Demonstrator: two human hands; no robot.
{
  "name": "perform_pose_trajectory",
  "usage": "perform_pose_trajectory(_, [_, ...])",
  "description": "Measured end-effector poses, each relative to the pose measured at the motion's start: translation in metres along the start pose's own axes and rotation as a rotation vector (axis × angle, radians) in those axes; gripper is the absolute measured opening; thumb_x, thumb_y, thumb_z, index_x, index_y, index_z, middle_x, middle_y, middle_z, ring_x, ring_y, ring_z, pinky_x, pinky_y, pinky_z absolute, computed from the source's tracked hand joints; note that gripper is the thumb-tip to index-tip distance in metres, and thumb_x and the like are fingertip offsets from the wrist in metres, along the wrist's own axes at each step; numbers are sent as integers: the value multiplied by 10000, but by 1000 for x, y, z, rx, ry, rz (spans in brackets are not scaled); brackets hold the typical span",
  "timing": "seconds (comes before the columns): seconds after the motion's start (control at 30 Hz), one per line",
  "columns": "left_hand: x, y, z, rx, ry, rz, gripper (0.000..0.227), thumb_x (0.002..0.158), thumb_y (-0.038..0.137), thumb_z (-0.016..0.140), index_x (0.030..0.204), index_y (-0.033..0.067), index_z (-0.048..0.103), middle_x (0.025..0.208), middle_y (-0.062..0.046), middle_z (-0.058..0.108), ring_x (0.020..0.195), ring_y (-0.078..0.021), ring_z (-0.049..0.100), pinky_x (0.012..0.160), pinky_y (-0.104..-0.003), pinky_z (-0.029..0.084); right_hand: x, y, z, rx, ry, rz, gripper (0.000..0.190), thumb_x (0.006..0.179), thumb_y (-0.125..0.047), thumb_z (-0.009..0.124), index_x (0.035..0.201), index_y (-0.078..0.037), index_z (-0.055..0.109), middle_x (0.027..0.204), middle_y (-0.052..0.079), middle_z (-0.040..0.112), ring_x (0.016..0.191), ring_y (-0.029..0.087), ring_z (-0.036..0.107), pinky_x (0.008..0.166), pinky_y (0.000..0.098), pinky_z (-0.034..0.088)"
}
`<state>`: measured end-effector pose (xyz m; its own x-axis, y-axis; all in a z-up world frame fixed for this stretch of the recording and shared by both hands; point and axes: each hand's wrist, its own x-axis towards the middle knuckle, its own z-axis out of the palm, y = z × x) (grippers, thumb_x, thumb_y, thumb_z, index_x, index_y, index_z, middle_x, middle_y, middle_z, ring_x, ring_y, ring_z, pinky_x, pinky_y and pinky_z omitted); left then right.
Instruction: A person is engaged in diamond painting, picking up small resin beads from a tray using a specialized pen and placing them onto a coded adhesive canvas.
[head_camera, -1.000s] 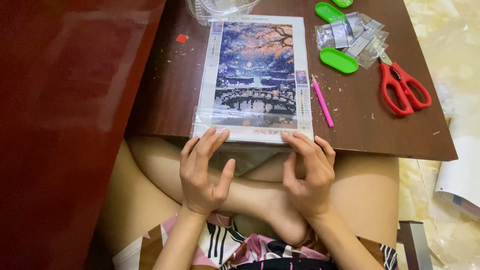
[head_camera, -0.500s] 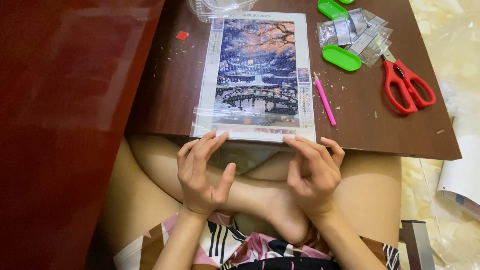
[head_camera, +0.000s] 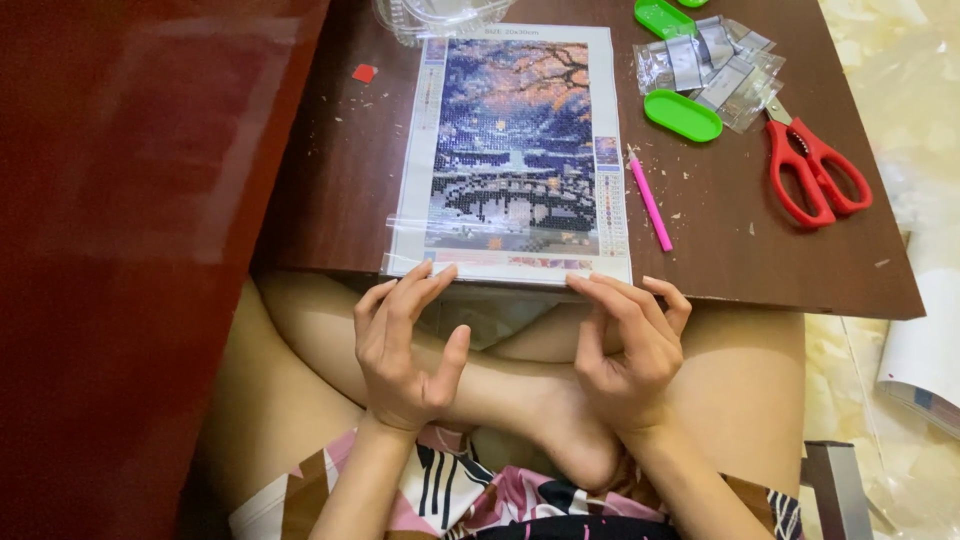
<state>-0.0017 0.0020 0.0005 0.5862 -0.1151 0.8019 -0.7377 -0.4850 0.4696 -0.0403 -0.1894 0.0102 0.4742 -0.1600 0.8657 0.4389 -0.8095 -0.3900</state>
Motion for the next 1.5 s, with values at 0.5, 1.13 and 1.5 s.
perform_pose_trajectory(0.5, [2,0,2,8,-26,-40,408,873,237,656,1230,47,603,1174,-74,730,1182,-284,649,1074,-421,377,3,3,3,60,-7,46,342,801,188,609,986,-72,732,945,-6,764,895,204,724,942,333,447])
perform_pose_trajectory(1.13, [54,5,24,227,-424,-128,566,937,269,536,1424,-8,456,1470,-210,499,1411,-360,409,1180,-495,207,26,1,-6,-66,-317,111,386,831,-118,668,1205,-34,623,1218,26,701,1144,177,640,1120,409,317])
perform_pose_trajectory(1.5, [47,26,19,63,-421,-27,401,913,121,561,1296,12,605,1386,-127,601,1351,-284,514,1170,-457,295,27,6,-4,-132,-478,103,595,873,-263,600,1387,3,464,1399,103,589,1317,236,540,1163,496,192])
